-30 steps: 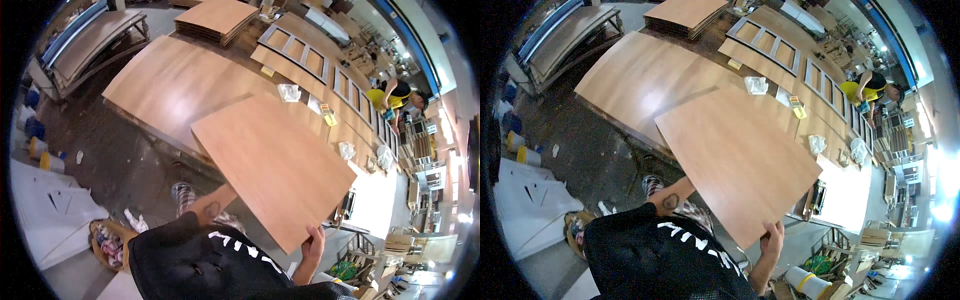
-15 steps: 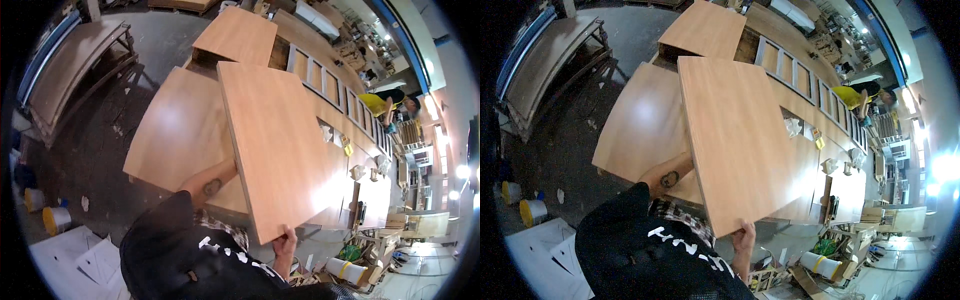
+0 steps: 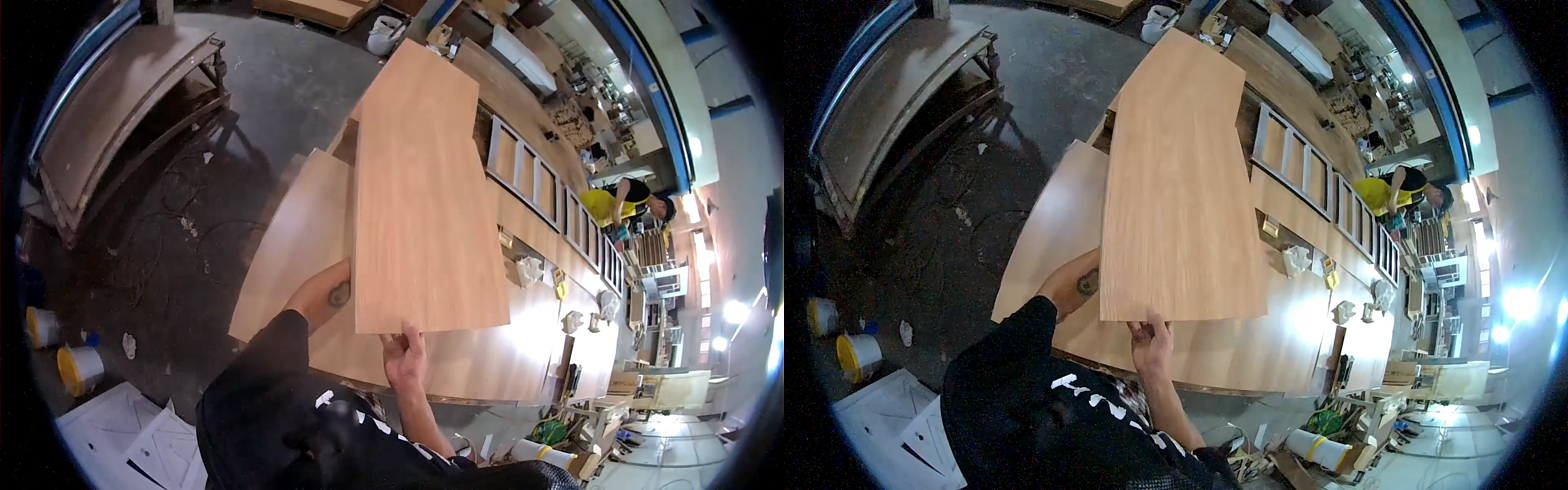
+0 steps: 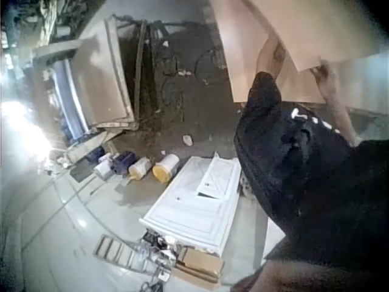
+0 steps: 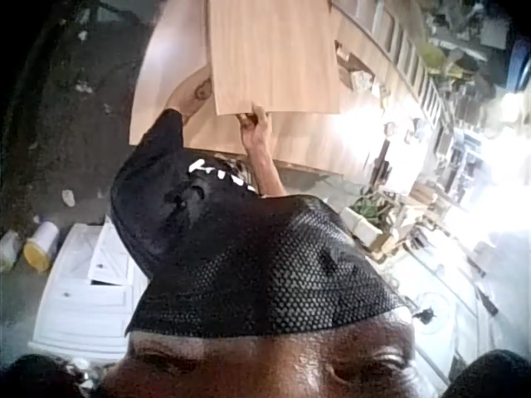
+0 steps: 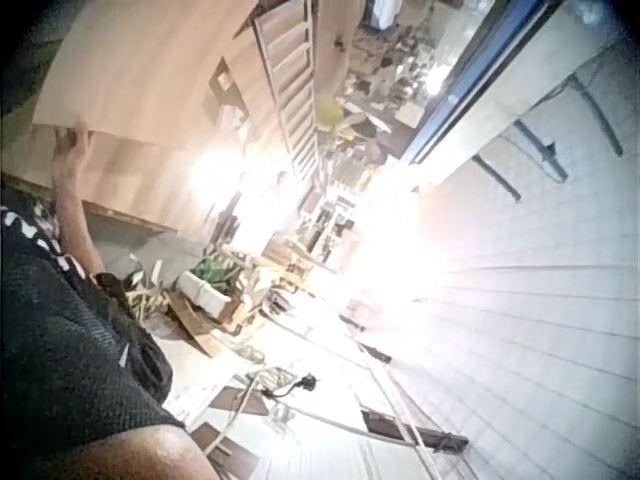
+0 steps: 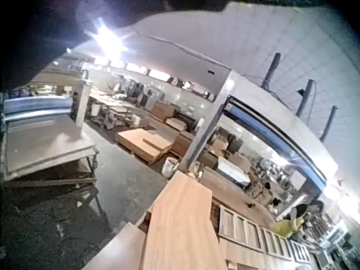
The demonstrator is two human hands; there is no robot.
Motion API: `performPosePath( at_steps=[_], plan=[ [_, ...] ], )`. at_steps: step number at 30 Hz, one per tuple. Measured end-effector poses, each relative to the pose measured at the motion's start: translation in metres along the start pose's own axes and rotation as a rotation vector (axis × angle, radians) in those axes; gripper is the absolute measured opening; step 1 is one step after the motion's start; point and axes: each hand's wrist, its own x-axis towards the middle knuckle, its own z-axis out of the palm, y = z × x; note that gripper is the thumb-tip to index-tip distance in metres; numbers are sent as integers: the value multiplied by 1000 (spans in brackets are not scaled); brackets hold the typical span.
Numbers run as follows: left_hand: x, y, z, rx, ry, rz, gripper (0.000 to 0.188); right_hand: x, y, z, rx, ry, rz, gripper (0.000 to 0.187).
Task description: The person aligns wooden boards, fastens edge strips to them using a pneumatic nail gun, and stacks the finished boards onto a pile.
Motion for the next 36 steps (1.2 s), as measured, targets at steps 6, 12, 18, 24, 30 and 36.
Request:
performPosePath(
  at_steps=[6, 12, 18, 24, 30, 36],
  plan=[
    [0, 1, -1, 24, -11, 5, 37, 49, 38, 27, 26, -40, 18, 32],
    [-9, -8, -6, 24, 35, 56, 38, 111, 63, 53, -221, -166, 100, 30],
    [-38, 50, 2, -42, 125, 5, 36, 195, 68, 100, -423, -174, 59, 37],
    [43, 97, -22, 413, 275, 468, 31, 264, 23, 91, -1115, -299, 60, 57],
    [89, 183, -17, 1022, 579, 1141, 46, 267, -37, 39, -1251, 542, -460, 66],
    [92, 203, -13, 1185, 388, 1173, 28, 285, -75, 11, -1466, 482, -664, 54]
  ],
)
